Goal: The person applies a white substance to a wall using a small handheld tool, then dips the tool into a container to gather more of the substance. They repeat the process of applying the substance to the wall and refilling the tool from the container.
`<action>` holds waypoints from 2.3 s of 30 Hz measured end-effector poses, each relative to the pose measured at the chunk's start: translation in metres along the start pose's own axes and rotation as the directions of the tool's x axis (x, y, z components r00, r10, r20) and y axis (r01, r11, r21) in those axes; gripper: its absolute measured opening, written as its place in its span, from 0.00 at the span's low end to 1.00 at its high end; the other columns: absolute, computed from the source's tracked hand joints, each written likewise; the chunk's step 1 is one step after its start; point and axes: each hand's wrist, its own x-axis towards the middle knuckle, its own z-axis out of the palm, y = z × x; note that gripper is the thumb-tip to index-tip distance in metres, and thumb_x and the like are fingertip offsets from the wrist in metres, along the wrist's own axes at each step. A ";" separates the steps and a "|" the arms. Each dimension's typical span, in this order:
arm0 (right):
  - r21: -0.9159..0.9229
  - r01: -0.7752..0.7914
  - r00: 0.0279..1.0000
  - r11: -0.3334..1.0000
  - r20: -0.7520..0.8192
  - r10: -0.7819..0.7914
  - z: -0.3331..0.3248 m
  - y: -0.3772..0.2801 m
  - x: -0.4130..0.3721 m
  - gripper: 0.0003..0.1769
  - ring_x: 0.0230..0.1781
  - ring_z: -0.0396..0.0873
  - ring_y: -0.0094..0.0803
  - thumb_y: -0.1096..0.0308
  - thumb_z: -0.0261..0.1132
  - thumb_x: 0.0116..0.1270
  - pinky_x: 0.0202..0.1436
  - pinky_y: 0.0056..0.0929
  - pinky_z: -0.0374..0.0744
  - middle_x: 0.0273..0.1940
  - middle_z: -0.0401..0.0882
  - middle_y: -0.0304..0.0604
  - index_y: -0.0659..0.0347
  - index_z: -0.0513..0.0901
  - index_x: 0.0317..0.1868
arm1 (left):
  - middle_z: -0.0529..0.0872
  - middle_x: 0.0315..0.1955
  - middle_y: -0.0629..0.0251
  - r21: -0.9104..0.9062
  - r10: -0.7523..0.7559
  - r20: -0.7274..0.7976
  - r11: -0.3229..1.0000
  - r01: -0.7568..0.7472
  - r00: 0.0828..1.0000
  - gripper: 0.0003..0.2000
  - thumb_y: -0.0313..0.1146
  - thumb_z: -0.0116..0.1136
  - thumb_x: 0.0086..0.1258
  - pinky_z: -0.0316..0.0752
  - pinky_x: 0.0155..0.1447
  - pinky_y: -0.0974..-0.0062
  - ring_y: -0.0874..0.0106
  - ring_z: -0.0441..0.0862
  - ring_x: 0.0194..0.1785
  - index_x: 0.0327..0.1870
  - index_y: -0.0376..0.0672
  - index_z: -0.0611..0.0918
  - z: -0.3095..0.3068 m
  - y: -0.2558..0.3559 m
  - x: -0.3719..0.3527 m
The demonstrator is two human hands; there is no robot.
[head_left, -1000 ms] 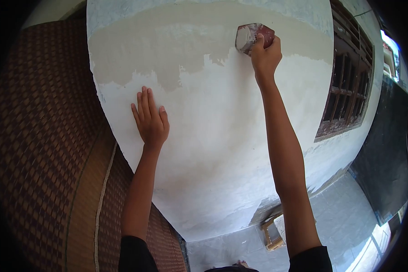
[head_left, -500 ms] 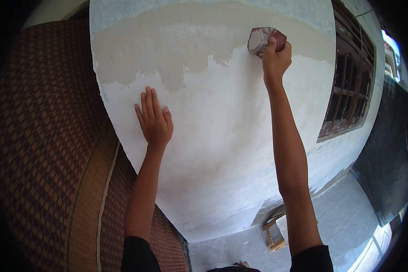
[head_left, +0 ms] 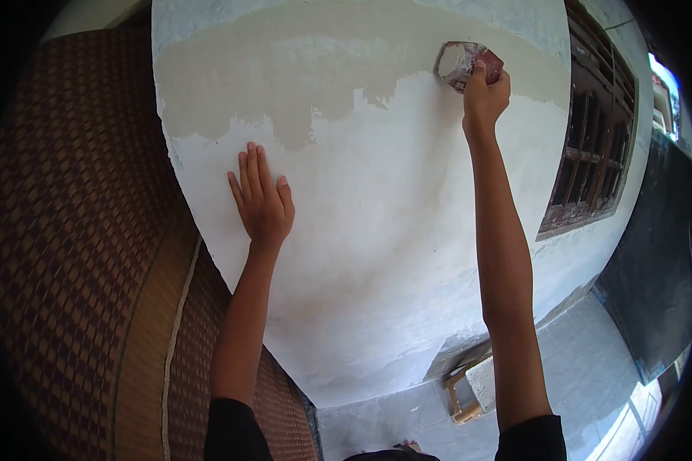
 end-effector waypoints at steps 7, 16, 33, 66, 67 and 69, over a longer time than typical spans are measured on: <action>-0.156 0.315 0.925 0.936 0.270 -0.266 0.029 -0.005 -0.027 0.17 0.42 0.86 0.37 0.62 0.65 0.72 0.48 0.36 0.82 0.39 0.86 0.50 0.69 0.80 0.51 | 0.61 0.79 0.54 -0.011 0.008 0.023 1.000 -0.008 1.000 0.29 0.34 0.44 0.78 0.45 0.82 0.45 0.55 0.55 0.82 0.79 0.35 0.60 -0.003 -0.004 -0.001; 0.083 0.135 0.991 0.987 0.001 -0.135 -0.006 0.001 -0.005 0.16 0.43 0.84 0.32 0.62 0.64 0.74 0.47 0.32 0.81 0.43 0.85 0.47 0.69 0.80 0.50 | 0.60 0.79 0.54 0.004 0.000 -0.001 1.000 0.000 1.000 0.29 0.35 0.42 0.79 0.45 0.82 0.45 0.56 0.55 0.82 0.79 0.36 0.60 0.000 -0.001 -0.001; 0.115 0.243 0.928 0.963 0.262 -0.265 0.039 -0.013 -0.065 0.17 0.40 0.84 0.36 0.61 0.65 0.74 0.50 0.35 0.80 0.40 0.86 0.50 0.68 0.79 0.51 | 0.62 0.79 0.55 -0.004 -0.010 0.017 1.000 0.010 1.000 0.29 0.35 0.44 0.79 0.46 0.82 0.47 0.58 0.55 0.83 0.79 0.35 0.61 -0.003 -0.003 -0.001; -0.073 0.238 0.937 0.969 0.279 -0.209 0.026 0.005 -0.057 0.17 0.44 0.86 0.43 0.62 0.65 0.72 0.52 0.37 0.81 0.43 0.87 0.56 0.68 0.79 0.51 | 0.62 0.79 0.56 -0.018 0.007 0.025 1.000 -0.006 1.000 0.29 0.36 0.44 0.79 0.46 0.83 0.48 0.59 0.56 0.82 0.79 0.36 0.61 -0.004 -0.004 -0.002; -0.050 0.139 0.973 0.989 0.193 -0.127 0.018 0.008 -0.047 0.16 0.42 0.86 0.41 0.63 0.64 0.73 0.51 0.36 0.81 0.43 0.86 0.54 0.68 0.78 0.51 | 0.62 0.79 0.56 -0.021 0.006 0.032 1.000 -0.005 0.999 0.29 0.36 0.43 0.79 0.46 0.83 0.48 0.59 0.56 0.82 0.79 0.36 0.62 -0.005 -0.005 -0.003; 0.031 -0.013 1.000 0.999 0.014 0.013 0.002 0.009 -0.034 0.14 0.40 0.84 0.36 0.64 0.62 0.75 0.48 0.34 0.81 0.43 0.85 0.48 0.67 0.78 0.52 | 0.61 0.79 0.55 -0.021 0.005 0.028 1.000 -0.004 1.000 0.29 0.35 0.43 0.79 0.45 0.82 0.47 0.57 0.55 0.82 0.79 0.36 0.61 -0.004 -0.004 -0.004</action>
